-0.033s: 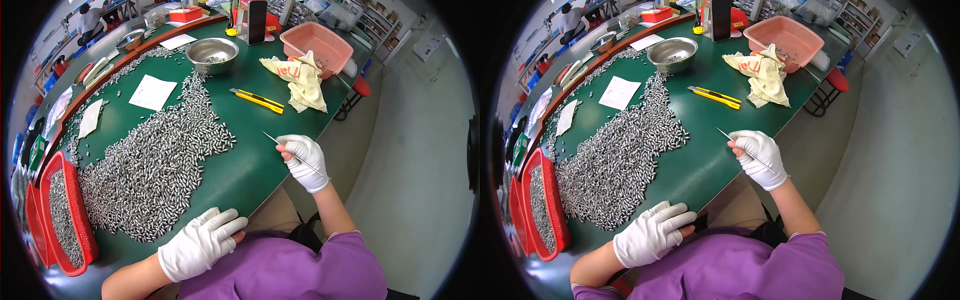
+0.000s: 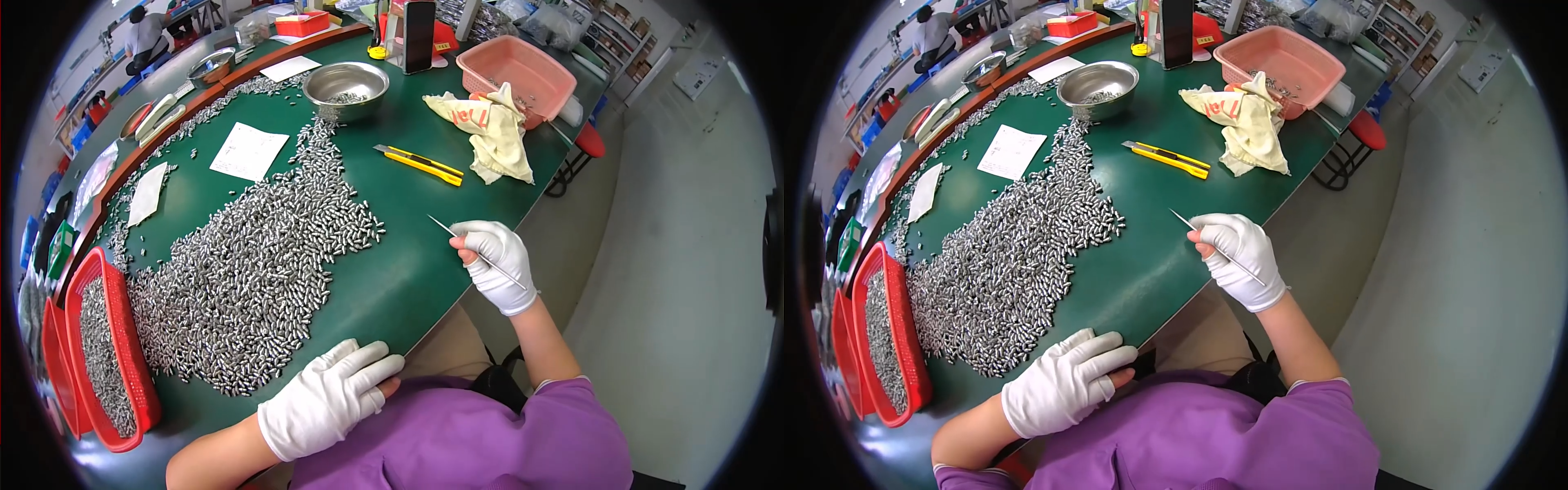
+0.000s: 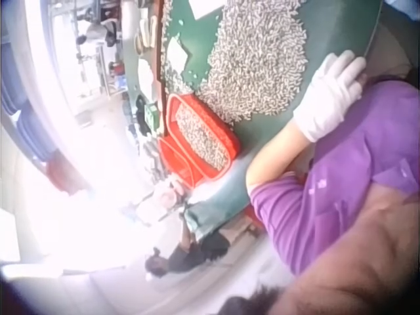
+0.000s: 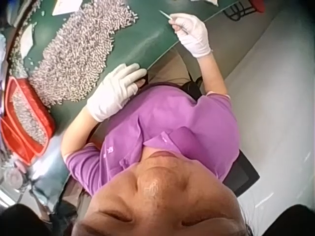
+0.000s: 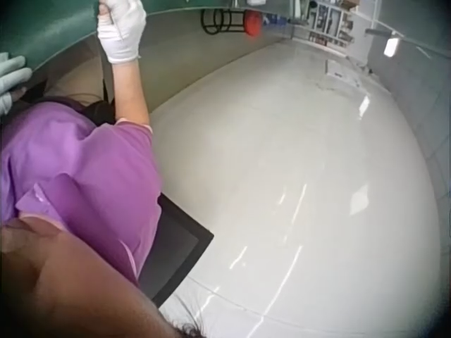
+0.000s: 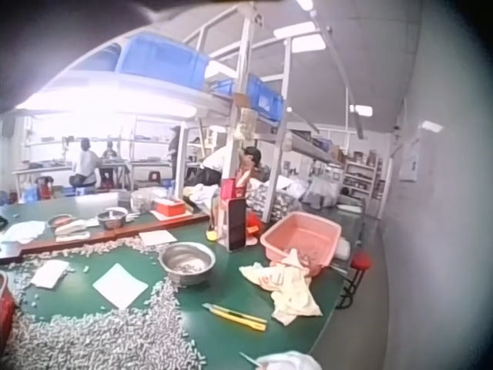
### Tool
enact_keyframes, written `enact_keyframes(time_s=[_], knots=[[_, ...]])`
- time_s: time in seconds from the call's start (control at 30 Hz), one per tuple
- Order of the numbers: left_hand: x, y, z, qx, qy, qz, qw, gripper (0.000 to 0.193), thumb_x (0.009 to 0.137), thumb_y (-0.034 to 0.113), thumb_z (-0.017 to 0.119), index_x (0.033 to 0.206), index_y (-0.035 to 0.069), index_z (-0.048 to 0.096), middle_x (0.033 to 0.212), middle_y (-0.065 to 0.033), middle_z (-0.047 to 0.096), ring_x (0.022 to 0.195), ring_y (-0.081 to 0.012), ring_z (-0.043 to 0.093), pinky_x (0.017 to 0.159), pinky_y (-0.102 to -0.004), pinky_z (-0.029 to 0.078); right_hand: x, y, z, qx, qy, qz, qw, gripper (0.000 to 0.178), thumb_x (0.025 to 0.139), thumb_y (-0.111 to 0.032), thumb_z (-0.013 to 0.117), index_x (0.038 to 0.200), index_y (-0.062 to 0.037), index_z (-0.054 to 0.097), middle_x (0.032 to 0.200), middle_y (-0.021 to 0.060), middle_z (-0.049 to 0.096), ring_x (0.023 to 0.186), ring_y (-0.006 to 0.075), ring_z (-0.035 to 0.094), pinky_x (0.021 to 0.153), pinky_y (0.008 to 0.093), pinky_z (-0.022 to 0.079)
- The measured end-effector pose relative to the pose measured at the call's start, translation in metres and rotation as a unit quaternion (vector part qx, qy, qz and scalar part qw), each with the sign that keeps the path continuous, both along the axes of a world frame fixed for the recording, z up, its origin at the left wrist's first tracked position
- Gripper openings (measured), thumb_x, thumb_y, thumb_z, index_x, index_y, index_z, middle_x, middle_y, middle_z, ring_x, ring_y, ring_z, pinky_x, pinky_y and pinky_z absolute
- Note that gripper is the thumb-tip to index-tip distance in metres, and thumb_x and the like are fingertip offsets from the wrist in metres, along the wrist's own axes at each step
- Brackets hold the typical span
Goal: Sorting and inspecting small metal components on an industrial workbench.
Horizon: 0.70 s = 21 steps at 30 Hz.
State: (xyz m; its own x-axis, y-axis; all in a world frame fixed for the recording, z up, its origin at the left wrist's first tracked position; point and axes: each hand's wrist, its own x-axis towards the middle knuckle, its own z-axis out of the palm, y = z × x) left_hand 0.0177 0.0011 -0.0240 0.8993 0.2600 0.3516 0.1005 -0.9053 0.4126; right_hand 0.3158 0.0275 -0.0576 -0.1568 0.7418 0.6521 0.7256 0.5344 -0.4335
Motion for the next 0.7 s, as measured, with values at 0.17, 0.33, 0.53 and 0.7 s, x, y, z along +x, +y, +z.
enact_keyframes(time_s=[0.17,0.33,0.53,0.7], knots=[[-0.002,0.001,-0.001,0.002,-0.014,-0.006,1.0,0.014,0.08,0.01,0.066,0.089,0.0,0.06,0.111,-0.0152,0.06,0.1,-0.0323,0.059,0.077,-0.0421,0.05,0.0,0.0,0.003,0.045,-0.043,0.006,0.998,0.014,0.079,-0.011,0.072,0.091,-0.0112,0.064,0.096,0.0049,0.068,0.077,0.0247,0.063,0.066,0.0346,0.051],[-0.005,0.003,0.009,-0.032,0.022,-0.021,0.999,0.031,0.075,0.013,0.069,0.101,0.0,0.06,0.119,-0.0173,0.057,0.106,-0.0355,0.058,0.085,-0.0459,0.049,-0.026,-0.017,0.021,0.117,-0.065,0.055,0.989,0.027,0.072,-0.008,0.075,0.096,-0.015,0.065,0.096,0.0045,0.068,0.066,0.0237,0.064,0.053,0.0352,0.049],[-0.02,-0.022,0.02,-0.622,-0.2,0.14,0.744,0.049,0.091,0.035,0.064,0.128,0.004,0.054,0.128,-0.0086,0.056,0.114,-0.0179,0.054,0.1,-0.0323,0.041,-0.102,-0.041,0.033,0.195,-0.042,0.251,0.947,0.033,0.077,-0.012,0.063,0.11,-0.014,0.066,0.071,0.0017,0.057,0.056,0.0184,0.056,0.047,0.0304,0.044],[-0.027,-0.009,-0.004,-0.671,-0.34,0.097,0.652,0.031,0.089,0.035,0.067,0.11,0.012,0.065,0.126,-0.0088,0.058,0.116,-0.0215,0.053,0.102,-0.037,0.037,-0.122,-0.023,0.049,0.163,-0.031,0.248,0.954,0.024,0.081,-0.013,0.063,0.104,-0.0093,0.066,0.076,0.0064,0.061,0.057,0.0227,0.059,0.045,0.034,0.044]])
